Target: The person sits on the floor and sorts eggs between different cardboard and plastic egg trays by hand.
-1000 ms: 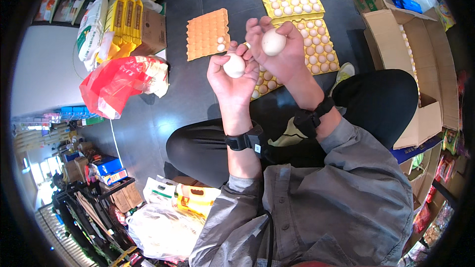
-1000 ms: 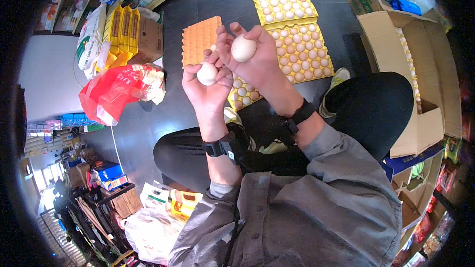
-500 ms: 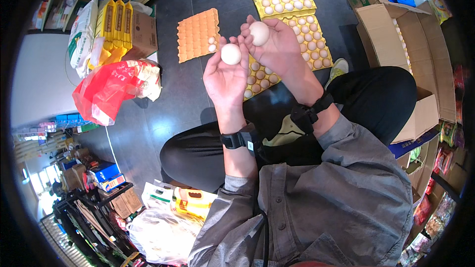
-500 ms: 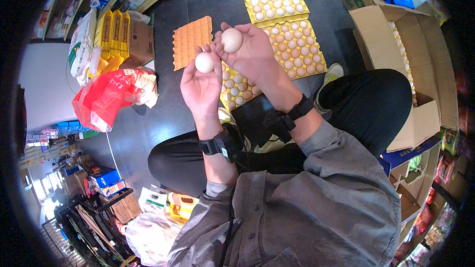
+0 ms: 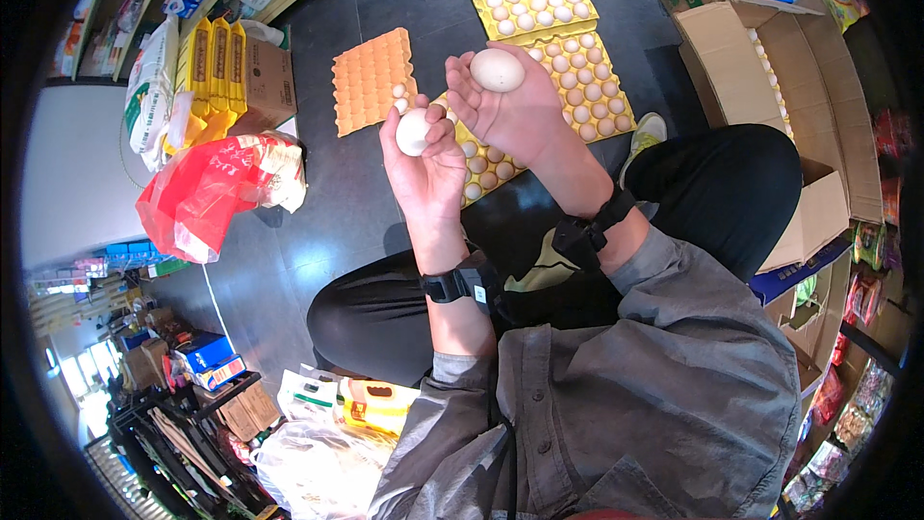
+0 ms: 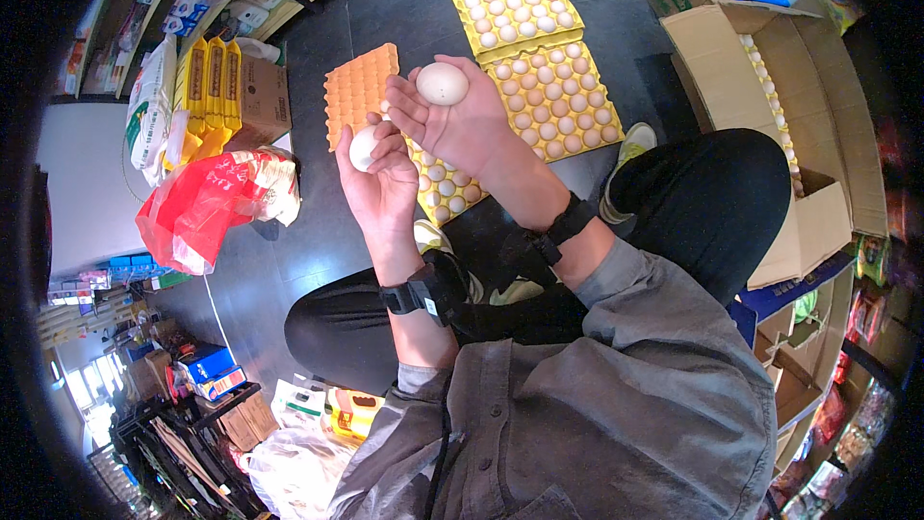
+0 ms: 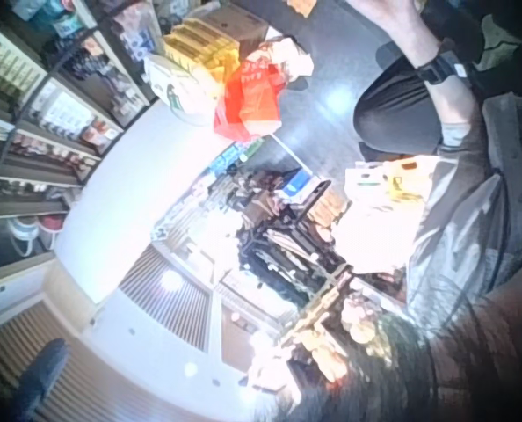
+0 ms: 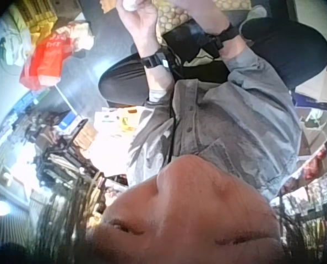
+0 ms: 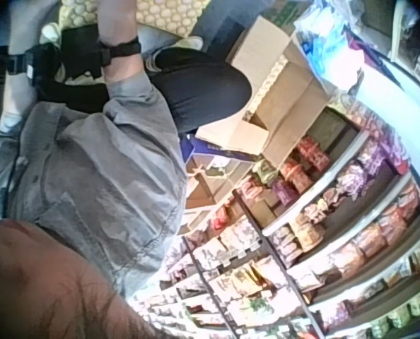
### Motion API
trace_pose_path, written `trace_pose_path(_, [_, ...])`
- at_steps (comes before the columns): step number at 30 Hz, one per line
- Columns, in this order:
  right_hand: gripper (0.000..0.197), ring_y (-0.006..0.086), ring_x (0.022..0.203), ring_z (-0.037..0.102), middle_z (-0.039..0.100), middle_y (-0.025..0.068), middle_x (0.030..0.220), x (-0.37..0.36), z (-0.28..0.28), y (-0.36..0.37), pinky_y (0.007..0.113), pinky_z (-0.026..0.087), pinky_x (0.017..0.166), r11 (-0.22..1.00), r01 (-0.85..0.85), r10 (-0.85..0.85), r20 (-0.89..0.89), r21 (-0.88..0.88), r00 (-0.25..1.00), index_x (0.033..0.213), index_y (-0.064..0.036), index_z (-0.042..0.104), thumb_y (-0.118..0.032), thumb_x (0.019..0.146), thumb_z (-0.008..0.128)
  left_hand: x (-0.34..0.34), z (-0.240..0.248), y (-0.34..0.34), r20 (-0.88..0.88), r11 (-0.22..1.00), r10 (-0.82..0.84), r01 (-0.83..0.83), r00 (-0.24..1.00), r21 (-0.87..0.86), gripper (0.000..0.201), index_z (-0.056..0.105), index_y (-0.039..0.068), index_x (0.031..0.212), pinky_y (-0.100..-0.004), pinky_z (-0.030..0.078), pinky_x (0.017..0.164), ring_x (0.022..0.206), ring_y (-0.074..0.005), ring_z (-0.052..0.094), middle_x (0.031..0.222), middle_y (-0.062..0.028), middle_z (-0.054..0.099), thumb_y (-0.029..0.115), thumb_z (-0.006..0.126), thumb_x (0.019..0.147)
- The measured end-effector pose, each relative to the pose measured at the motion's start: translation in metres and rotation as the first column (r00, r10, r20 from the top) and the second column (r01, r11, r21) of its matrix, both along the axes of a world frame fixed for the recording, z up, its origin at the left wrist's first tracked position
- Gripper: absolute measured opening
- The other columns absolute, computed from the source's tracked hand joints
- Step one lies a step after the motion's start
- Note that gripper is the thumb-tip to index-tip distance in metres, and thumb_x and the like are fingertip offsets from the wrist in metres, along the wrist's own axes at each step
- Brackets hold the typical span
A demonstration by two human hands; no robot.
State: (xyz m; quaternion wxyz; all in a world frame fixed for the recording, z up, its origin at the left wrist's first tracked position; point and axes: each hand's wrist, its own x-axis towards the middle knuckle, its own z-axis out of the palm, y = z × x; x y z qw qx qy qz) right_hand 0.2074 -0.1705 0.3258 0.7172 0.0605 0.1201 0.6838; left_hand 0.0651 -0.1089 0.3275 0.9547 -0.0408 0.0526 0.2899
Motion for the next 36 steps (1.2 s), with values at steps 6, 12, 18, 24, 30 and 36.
trace_pose_path(6, [0.025,0.0302,0.098,0.064,0.062,0.0194,0.104,-0.003,-0.003,-0.001,0.039,0.056,0.083,0.994,-0.006,0.01,-0.045,0.108,0.999,0.093,0.0037,0.055,-0.02,0.093,0.047,0.001,0.002,-0.003,0.05,0.999,-0.01,0.013,0.999,-0.045,0.025,0.054,-0.006,0.107,-0.0268,0.056,0.067,0.083,-0.0233,0.059,0.095,-0.0176,0.057,0.013,0.053,0.092])
trace_pose_path(12, [0.021,0.0232,0.101,0.057,0.053,0.0139,0.107,-0.009,0.004,0.0,0.033,0.055,0.081,0.989,0.137,-0.127,0.138,-0.064,0.982,0.103,-0.0014,0.048,0.008,0.084,0.051,0.002,0.009,-0.01,-0.102,0.992,0.124,-0.12,0.987,0.049,0.033,0.052,-0.001,0.116,-0.0416,0.048,0.102,0.114,-0.0301,0.056,0.112,-0.0166,0.056,-0.004,0.054,0.082])
trace_pose_path(18, [0.022,0.0247,0.101,0.057,0.054,0.0162,0.113,-0.009,0.011,-0.002,0.036,0.053,0.087,0.982,0.186,-0.185,0.091,-0.005,0.978,0.106,-0.0031,0.048,0.003,0.085,0.052,-0.001,0.011,-0.01,-0.034,0.987,0.163,-0.163,0.986,-0.01,0.029,0.057,0.001,0.114,-0.0442,0.045,0.104,0.122,-0.0303,0.052,0.119,-0.0129,0.058,0.007,0.057,0.086])
trace_pose_path(24, [0.018,0.0241,0.093,0.06,0.058,0.0165,0.106,-0.009,0.013,-0.004,0.034,0.055,0.08,0.99,0.131,-0.131,0.004,-0.051,0.991,0.105,-0.0017,0.051,-0.01,0.09,0.054,-0.001,0.014,-0.007,-0.09,0.976,0.204,-0.209,0.975,-0.053,0.022,0.06,0.001,0.106,-0.0403,0.051,0.094,0.11,-0.0276,0.058,0.108,-0.011,0.062,0.016,0.057,0.09])
trace_pose_path(30, [0.014,0.0172,0.076,0.059,0.058,0.0108,0.088,0.0,0.004,-0.004,0.023,0.045,0.049,0.97,0.043,-0.046,0.005,0.241,0.999,0.093,-0.003,0.054,-0.017,0.092,0.056,-0.013,0.008,-0.004,0.293,0.995,0.08,-0.095,0.953,0.036,0.016,0.056,0.004,0.087,-0.0193,0.044,0.048,0.066,-0.0118,0.047,0.077,-0.003,0.048,0.018,0.059,0.09])
trace_pose_path(36, [0.014,0.0167,0.072,0.059,0.057,0.0099,0.085,0.013,-0.009,0.001,0.021,0.042,0.047,0.998,0.038,-0.03,0.153,-0.05,0.988,0.091,-0.0031,0.054,-0.017,0.092,0.056,-0.02,-0.008,0.017,-0.306,0.971,0.033,-0.103,0.951,-0.215,0.012,0.054,0.003,0.087,-0.0195,0.041,0.048,0.069,-0.0138,0.052,0.079,-0.0058,0.054,0.013,0.06,0.09])
